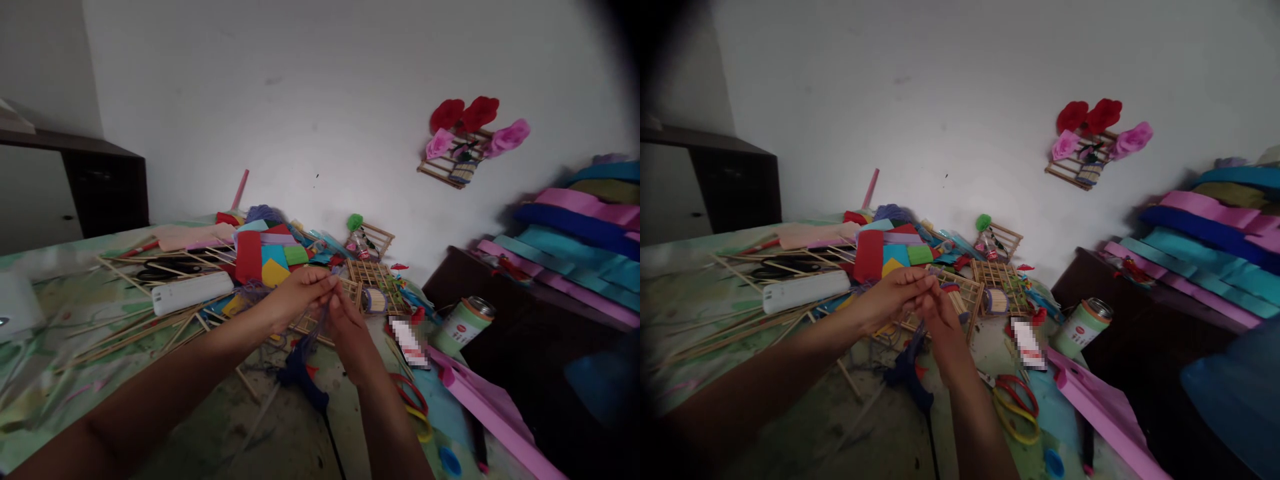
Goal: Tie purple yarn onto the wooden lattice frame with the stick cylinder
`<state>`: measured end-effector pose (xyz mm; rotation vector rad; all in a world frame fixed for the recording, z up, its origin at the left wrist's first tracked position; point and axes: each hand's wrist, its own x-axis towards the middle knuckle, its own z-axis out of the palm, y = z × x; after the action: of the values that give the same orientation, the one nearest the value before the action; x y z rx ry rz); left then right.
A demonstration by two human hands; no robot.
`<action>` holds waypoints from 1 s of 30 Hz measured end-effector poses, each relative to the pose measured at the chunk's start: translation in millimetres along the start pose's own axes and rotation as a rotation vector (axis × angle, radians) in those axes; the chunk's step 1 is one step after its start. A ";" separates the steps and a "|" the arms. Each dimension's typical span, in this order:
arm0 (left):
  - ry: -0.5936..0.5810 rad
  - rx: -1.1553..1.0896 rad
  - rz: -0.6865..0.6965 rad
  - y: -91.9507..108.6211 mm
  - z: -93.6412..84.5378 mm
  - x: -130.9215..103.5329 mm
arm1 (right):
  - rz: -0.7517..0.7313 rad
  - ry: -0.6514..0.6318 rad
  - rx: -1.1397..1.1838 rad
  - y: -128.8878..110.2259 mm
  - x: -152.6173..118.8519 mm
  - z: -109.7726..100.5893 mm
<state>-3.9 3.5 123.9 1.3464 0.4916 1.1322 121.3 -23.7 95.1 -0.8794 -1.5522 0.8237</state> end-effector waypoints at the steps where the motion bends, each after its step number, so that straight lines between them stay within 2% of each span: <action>1: 0.008 -0.045 -0.018 0.4 0.4 -0.7 | 0.046 -0.056 0.067 0.0 -0.8 2.2; 3: 0.022 -0.103 -0.052 2.1 1.7 -2.7 | 0.136 -0.160 0.188 -1.3 -2.1 4.5; 5: 0.031 -0.115 -0.047 4.3 1.8 -3.7 | 0.170 -0.216 0.207 -3.0 -2.1 4.1; 9: 0.139 -0.135 0.117 9.1 -8.9 2.0 | 0.192 -0.274 0.043 -5.1 1.4 -5.2; 12: 0.266 -0.199 0.243 13.6 -25.0 9.9 | 0.163 -0.244 -0.056 -8.4 4.4 -16.4; 16: 0.336 -0.302 0.294 17.8 -42.3 17.2 | 0.158 -0.206 -0.113 -15.3 5.7 -30.7; 23: 0.493 -0.397 0.346 17.9 -48.3 22.8 | 0.102 -0.083 -0.210 -17.7 4.4 -51.8; 26: 0.490 -0.308 0.300 12.6 -55.0 27.6 | 0.093 -0.043 -0.278 -16.4 3.6 -58.6; 28: 0.486 -0.136 0.260 7.1 -61.9 32.3 | 0.072 -0.037 -0.385 -17.0 3.5 -60.5; 30: 0.546 0.071 0.239 3.2 -67.2 35.5 | 0.051 -0.066 -0.520 -18.5 3.7 -59.7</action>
<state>-45.8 67.0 122.5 1.1679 0.7828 1.7069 178.1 -26.6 121.4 -1.2776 -1.8453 0.4881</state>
